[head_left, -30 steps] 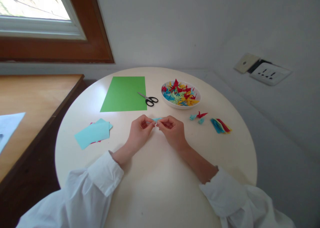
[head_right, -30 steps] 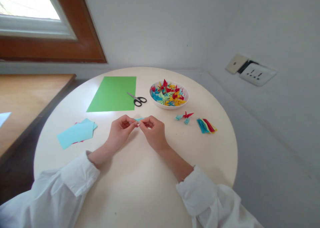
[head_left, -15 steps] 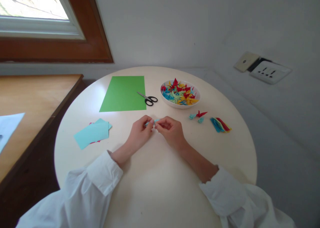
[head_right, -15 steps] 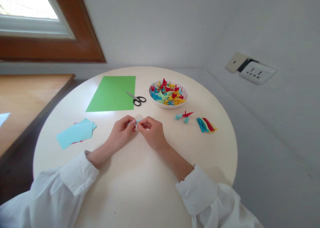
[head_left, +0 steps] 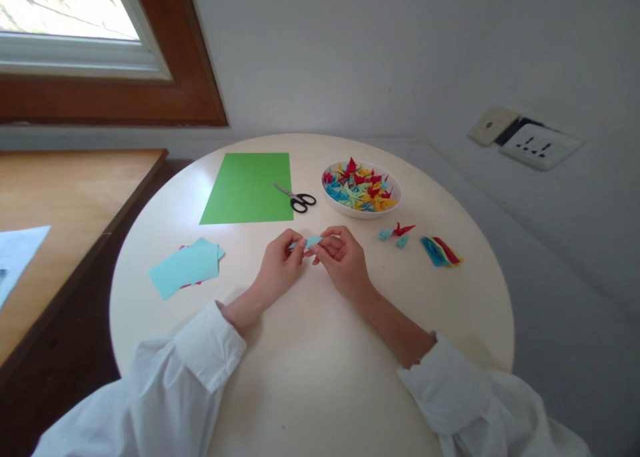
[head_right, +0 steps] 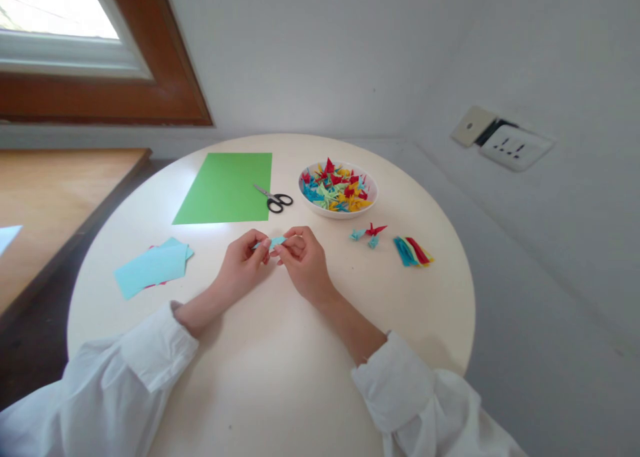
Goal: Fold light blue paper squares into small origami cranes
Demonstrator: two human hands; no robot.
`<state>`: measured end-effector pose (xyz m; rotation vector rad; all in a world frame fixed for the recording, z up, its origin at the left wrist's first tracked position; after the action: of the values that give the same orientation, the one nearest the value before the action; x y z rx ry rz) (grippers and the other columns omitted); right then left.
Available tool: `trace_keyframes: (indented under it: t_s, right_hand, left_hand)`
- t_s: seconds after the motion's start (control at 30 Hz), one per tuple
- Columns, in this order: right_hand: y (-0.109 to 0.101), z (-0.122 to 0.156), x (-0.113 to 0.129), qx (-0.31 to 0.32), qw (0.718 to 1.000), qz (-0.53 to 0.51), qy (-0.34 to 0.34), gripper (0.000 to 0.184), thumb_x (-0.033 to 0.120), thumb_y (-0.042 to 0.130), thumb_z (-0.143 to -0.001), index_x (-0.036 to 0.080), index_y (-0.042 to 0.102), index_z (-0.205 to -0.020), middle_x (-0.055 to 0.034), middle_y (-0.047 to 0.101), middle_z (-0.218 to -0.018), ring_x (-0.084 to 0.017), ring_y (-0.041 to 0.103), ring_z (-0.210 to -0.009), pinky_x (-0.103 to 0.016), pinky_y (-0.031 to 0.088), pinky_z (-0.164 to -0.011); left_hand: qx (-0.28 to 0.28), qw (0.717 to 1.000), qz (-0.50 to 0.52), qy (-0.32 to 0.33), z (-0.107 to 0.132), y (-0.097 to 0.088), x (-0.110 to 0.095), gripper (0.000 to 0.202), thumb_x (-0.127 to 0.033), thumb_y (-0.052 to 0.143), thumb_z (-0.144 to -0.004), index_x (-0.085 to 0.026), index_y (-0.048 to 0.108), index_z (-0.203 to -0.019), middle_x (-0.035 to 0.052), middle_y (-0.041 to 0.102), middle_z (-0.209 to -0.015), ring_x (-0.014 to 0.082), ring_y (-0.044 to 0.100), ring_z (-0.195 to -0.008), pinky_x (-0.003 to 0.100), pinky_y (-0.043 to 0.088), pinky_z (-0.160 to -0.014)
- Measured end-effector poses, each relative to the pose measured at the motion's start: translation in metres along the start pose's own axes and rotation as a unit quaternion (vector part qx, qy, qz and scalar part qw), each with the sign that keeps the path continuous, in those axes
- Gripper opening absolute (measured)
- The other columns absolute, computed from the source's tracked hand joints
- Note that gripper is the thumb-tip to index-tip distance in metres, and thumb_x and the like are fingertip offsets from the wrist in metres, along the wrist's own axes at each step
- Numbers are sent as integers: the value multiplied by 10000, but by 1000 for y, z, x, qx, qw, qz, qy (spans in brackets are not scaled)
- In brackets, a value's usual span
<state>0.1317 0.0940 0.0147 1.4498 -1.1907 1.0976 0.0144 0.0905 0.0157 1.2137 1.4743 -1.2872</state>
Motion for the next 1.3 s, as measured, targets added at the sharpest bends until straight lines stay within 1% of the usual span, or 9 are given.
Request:
trace_keyframes:
  t_s: [0.13, 0.2, 0.27, 0.4, 0.6, 0.7, 0.87, 1.07, 1.3]
  right_hand:
    - [2, 0, -1, 16, 1000, 16, 10, 352, 431, 656, -645, 224, 418, -803, 61, 583, -576, -103, 567, -497, -201, 431, -438]
    - [7, 1, -1, 50, 997, 60, 12, 309, 469, 610, -684, 206, 448, -701, 53, 553, -542, -85, 511, -454, -199, 399, -426]
    - [10, 2, 3, 73, 991, 113, -1, 350, 497, 553, -725, 193, 453, -583, 43, 518, -497, -76, 465, -434, -203, 377, -429]
    - [10, 4, 12, 65, 987, 145, -27, 444, 557, 500, -737, 198, 414, -489, 47, 452, -430, -75, 396, -404, -211, 328, -410]
    - [8, 4, 10, 55, 988, 141, -26, 453, 553, 485, -744, 201, 381, -479, 60, 361, -428, -69, 315, -404, -220, 265, -401]
    - [8, 5, 6, 60, 989, 135, -17, 445, 521, 468, -769, 199, 367, -479, 60, 338, -440, -68, 296, -415, -226, 242, -411]
    - [8, 5, 3, 68, 991, 114, -8, 437, 494, 466, -780, 194, 363, -478, 59, 334, -447, -69, 294, -428, -234, 231, -429]
    - [8, 5, -1, 61, 996, 59, 22, 448, 512, 510, -746, 189, 381, -464, 58, 353, -434, -66, 299, -420, -236, 231, -429]
    - [12, 6, -9, 49, 996, -34, 64, 457, 531, 569, -690, 186, 390, -450, 62, 356, -422, -60, 299, -407, -232, 224, -417]
  left_hand:
    - [4, 1000, 18, -6, 1, 1, 0, 180, -305, 511, -767, -175, 497, -643, -38, 471, -519, 97, 428, -488, 220, 332, -489]
    - [19, 999, 33, -14, 2, 5, -1, 177, -298, 517, -758, -173, 497, -633, -35, 476, -522, 99, 437, -498, 221, 342, -497]
    - [44, 998, 47, -21, 3, 10, -2, 166, -286, 523, -748, -170, 499, -631, -32, 482, -525, 101, 445, -510, 223, 351, -506]
    - [79, 994, 64, -34, 6, 18, -5, 180, -305, 534, -741, -164, 509, -631, -31, 485, -518, 97, 440, -503, 225, 354, -510]
    - [79, 994, 59, -39, 8, 18, -5, 244, -366, 530, -757, -166, 491, -622, -35, 469, -505, 90, 414, -483, 221, 328, -491]
    - [91, 994, 43, -33, 8, 20, 0, 281, -390, 502, -783, -162, 485, -620, -45, 436, -492, 80, 380, -467, 213, 295, -468]
    - [143, 987, 65, -43, 11, 29, 7, 383, -435, 445, -818, -165, 412, -549, -53, 381, -456, 68, 349, -440, 211, 263, -445]
    - [144, 976, 151, -67, 15, 32, 5, 376, -447, 481, -808, -164, 405, -571, -64, 373, -456, 55, 320, -428, 206, 244, -436]
    - [115, 962, 236, -74, 19, 35, 1, 358, -439, 522, -793, -162, 415, -593, -70, 356, -479, 56, 308, -462, 208, 257, -471]
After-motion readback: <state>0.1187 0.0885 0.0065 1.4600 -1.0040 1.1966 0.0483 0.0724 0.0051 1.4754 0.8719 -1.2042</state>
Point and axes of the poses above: each hand's wrist, its own z-axis away from the middle knuckle, its own y-axis out of the palm, x = y × z, the point moved 9 cm from there along -z, towards the middle knuckle
